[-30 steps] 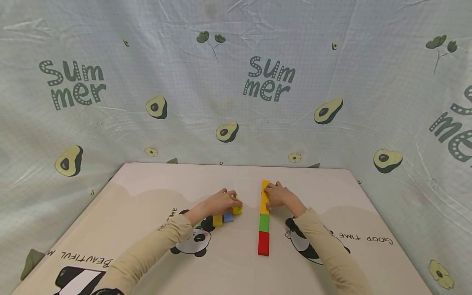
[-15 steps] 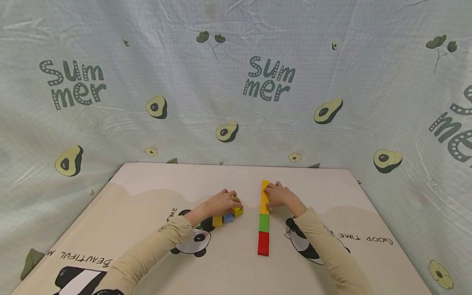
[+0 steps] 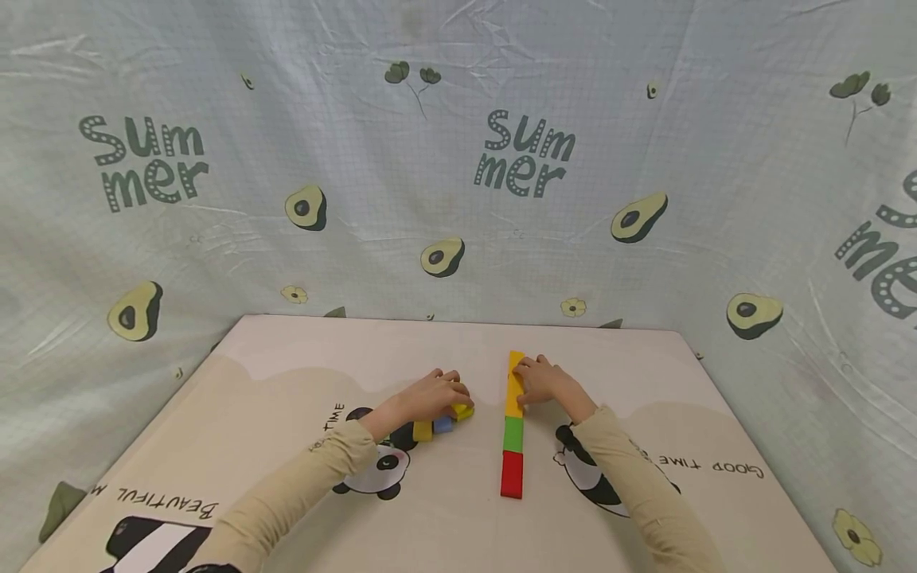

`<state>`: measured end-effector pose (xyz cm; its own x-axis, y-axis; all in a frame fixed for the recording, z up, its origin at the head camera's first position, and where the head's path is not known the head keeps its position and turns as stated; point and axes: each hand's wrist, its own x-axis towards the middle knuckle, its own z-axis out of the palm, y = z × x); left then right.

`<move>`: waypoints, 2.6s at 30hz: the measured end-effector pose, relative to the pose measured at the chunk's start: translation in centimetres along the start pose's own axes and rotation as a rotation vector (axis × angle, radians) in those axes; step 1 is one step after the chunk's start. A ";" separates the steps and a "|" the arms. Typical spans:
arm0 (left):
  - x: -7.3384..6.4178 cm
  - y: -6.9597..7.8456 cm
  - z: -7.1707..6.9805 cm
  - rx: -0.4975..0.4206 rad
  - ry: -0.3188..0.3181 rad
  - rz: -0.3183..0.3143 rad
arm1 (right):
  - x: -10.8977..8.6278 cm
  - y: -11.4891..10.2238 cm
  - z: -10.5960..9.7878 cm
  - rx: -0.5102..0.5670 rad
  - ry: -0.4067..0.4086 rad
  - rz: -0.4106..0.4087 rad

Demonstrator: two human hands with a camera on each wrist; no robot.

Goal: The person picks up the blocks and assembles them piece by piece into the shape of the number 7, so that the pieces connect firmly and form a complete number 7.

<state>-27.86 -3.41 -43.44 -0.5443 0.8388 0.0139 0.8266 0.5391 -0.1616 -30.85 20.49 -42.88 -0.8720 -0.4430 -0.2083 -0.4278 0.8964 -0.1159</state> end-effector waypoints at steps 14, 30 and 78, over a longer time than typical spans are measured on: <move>0.3 -0.3 0.3 0.003 0.053 0.008 | -0.1 0.1 -0.1 -0.004 -0.001 -0.004; 3.6 -1.4 -0.3 -0.024 0.099 -0.131 | 0.0 0.0 -0.2 -0.011 -0.026 0.016; 6.8 1.5 -0.7 0.098 -0.015 -0.144 | -0.3 0.5 -0.2 -0.015 -0.005 -0.005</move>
<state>-30.24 3.19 -42.93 -0.6584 0.7521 0.0294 0.7226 0.6426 -0.2547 -30.86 21.06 -42.71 -0.8689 -0.4472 -0.2122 -0.4354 0.8944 -0.1021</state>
